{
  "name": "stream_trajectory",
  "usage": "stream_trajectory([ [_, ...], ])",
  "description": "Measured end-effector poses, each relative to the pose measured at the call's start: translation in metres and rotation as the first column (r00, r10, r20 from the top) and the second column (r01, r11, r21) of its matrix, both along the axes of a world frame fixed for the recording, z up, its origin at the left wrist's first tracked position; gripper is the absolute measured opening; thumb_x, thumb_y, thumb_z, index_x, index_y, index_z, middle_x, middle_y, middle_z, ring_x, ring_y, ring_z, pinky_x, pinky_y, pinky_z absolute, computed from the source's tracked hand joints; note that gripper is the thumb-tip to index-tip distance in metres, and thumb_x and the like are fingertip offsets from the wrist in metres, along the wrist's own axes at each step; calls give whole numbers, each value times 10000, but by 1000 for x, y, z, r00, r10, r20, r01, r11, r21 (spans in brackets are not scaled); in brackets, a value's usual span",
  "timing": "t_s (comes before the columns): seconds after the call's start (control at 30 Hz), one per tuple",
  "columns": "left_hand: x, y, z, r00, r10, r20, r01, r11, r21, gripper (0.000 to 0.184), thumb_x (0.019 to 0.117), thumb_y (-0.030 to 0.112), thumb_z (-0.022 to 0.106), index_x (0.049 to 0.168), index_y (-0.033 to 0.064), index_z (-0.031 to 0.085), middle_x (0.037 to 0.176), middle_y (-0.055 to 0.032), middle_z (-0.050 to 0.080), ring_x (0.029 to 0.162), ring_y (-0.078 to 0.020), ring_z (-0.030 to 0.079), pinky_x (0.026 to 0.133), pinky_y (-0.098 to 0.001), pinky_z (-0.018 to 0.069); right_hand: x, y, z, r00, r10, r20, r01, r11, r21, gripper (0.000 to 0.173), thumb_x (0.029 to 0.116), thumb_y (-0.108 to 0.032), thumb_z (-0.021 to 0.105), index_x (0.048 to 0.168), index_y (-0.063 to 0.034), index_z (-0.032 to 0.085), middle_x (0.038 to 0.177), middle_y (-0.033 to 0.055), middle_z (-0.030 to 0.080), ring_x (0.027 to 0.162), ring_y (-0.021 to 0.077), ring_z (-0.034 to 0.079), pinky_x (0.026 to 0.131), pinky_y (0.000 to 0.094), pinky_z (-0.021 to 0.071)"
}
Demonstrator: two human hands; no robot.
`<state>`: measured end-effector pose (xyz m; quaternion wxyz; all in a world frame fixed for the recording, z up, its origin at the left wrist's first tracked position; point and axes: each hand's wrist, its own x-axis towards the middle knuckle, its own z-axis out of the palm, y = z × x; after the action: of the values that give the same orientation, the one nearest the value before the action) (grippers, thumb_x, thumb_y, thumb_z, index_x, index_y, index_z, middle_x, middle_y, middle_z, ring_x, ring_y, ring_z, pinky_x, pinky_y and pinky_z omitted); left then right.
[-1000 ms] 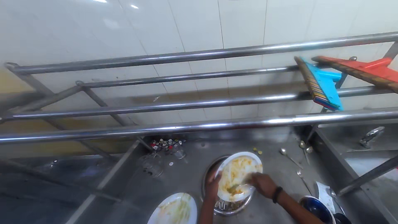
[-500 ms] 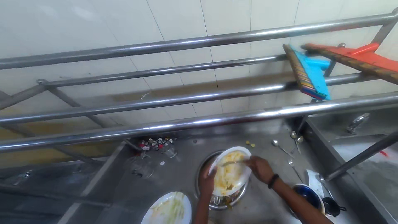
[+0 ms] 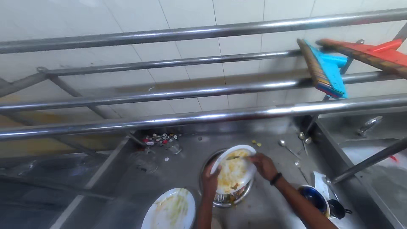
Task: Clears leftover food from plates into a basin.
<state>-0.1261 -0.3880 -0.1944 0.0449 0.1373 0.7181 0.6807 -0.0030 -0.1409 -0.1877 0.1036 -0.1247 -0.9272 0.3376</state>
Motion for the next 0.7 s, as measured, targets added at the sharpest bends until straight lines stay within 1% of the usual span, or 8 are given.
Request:
stream_trajectory([
  [0.07,0,2,3,1000,-3,-6,4,1000,22,327,933,17,679,1256,-36,676,1224,-158,704,1119,-177,682,984,-355,567,2,1,-15,986,112,121,-114,993,13,322,1048,-216,507,1279,-197,730,1286,104,692,1228,268,640,1080,486,499],
  [0.17,2,0,9,998,7,-56,-5,999,32,315,917,29,684,1226,-26,700,1201,-134,724,1111,-148,691,976,-322,573,18,1,-45,953,204,222,-220,974,46,327,1050,-222,493,1283,-204,723,1289,130,680,1228,308,631,1071,518,489],
  [0.33,1,-8,5,999,24,-49,-25,1000,-15,324,897,49,703,1215,-13,711,1197,-124,726,1112,-146,687,988,-332,561,19,6,-7,984,-84,-159,74,995,-66,321,1019,-165,521,1228,-188,763,1065,88,717,997,234,686,915,452,568],
  [0.4,0,-8,0,999,9,-33,-11,999,-44,321,898,47,710,1214,-8,714,1203,-124,725,1122,-148,683,994,-346,559,13,9,-1,993,-85,-84,82,996,-34,332,1028,-181,523,1264,-233,751,1092,70,712,1026,219,680,935,444,561],
  [0.47,2,-6,1,999,-12,-42,10,999,-47,303,893,42,708,1192,-8,723,1192,-119,731,1112,-138,688,987,-330,564,15,4,-17,998,31,58,-31,1000,2,340,1041,-196,503,1293,-228,730,1224,87,704,1160,242,662,1036,460,526],
  [0.53,7,-3,6,998,-16,-55,15,1000,-18,279,894,26,699,1167,-28,724,1171,-136,730,1092,-141,691,972,-316,568,22,-2,-36,980,137,144,-146,988,53,331,1038,-184,509,1277,-226,734,1257,122,690,1201,297,642,1040,506,513],
  [0.6,10,-4,7,998,-3,-70,2,1000,-9,285,891,33,695,1166,-34,722,1173,-146,723,1097,-147,685,979,-316,561,29,-3,-44,991,121,60,-123,992,38,335,1019,-165,524,1252,-237,753,1212,112,709,1154,280,663,1010,483,531],
  [0.7,9,-9,7,999,25,-47,-26,999,-22,301,898,42,698,1193,-15,721,1199,-129,724,1121,-140,681,994,-321,555,27,1,-21,984,-72,-161,67,997,-33,323,1008,-143,524,1215,-193,768,1070,96,721,1010,247,687,916,454,571],
])
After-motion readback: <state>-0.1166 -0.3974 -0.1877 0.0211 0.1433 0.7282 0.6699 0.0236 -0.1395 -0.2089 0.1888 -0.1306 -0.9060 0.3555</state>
